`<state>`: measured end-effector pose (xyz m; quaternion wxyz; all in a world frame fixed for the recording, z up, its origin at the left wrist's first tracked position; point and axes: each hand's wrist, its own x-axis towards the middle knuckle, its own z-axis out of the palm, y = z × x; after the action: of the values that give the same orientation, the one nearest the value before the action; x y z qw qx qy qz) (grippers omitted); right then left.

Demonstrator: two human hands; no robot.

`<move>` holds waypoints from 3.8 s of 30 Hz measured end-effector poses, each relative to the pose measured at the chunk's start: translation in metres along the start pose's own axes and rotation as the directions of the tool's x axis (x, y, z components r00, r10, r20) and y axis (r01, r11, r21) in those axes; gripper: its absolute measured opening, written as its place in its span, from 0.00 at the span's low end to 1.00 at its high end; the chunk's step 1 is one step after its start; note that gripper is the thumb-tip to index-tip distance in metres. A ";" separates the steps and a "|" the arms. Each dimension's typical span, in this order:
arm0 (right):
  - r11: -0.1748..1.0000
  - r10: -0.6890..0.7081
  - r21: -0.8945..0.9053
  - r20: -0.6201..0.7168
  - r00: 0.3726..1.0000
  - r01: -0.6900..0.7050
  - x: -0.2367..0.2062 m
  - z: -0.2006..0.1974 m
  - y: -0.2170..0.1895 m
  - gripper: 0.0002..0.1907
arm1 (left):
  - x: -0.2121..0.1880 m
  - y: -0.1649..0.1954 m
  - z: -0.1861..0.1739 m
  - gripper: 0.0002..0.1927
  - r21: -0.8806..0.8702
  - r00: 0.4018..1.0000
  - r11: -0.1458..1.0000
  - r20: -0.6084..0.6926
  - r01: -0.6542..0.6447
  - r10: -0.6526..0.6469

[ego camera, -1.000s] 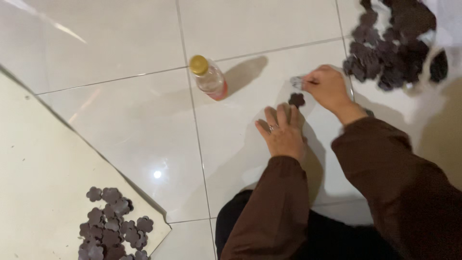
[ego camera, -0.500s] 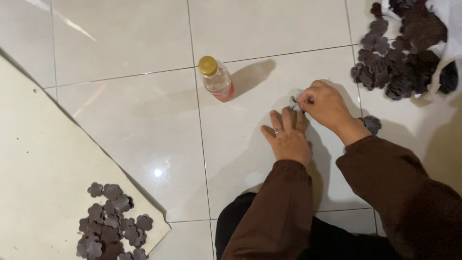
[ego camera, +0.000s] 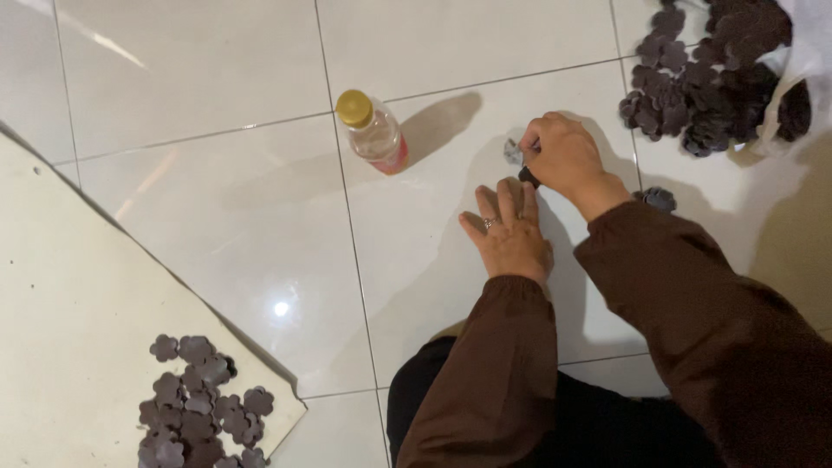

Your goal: The person sits on the floor and wipes small dark flower-shaped objects with a white cloth. They handle the items one by one, rubbing them against the cloth to remove residue, and place the cleaned pieces onto a nearby board.

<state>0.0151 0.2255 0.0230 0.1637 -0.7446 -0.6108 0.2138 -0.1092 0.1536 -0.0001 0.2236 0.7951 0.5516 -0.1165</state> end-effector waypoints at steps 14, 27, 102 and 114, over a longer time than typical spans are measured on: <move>1.000 0.006 0.003 0.121 0.993 -0.007 -0.002 0.008 0.013 0.05 | 0.001 0.000 -0.002 0.50 0.000 1.000 1.000 0.020 -0.014 0.014; 0.997 0.051 0.043 0.125 0.991 -0.057 -0.001 0.003 0.010 0.04 | -0.002 0.002 -0.008 0.49 -0.034 1.000 0.999 -0.001 0.005 -0.005; 0.917 -0.400 -0.075 -0.189 0.897 0.393 -0.035 0.030 0.040 0.02 | -0.005 0.004 -0.004 0.48 0.018 0.999 1.000 -0.042 -0.017 0.018; 0.919 -0.394 -0.098 -0.148 0.907 0.383 -0.025 0.029 0.038 0.03 | -0.005 0.004 -0.005 0.42 -0.032 0.993 0.999 -0.117 -0.019 0.016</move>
<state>0.0274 0.1926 -0.0178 0.2279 -0.6283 -0.7379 0.0940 -0.1071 0.1508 0.0070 0.2051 0.8016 0.5585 -0.0589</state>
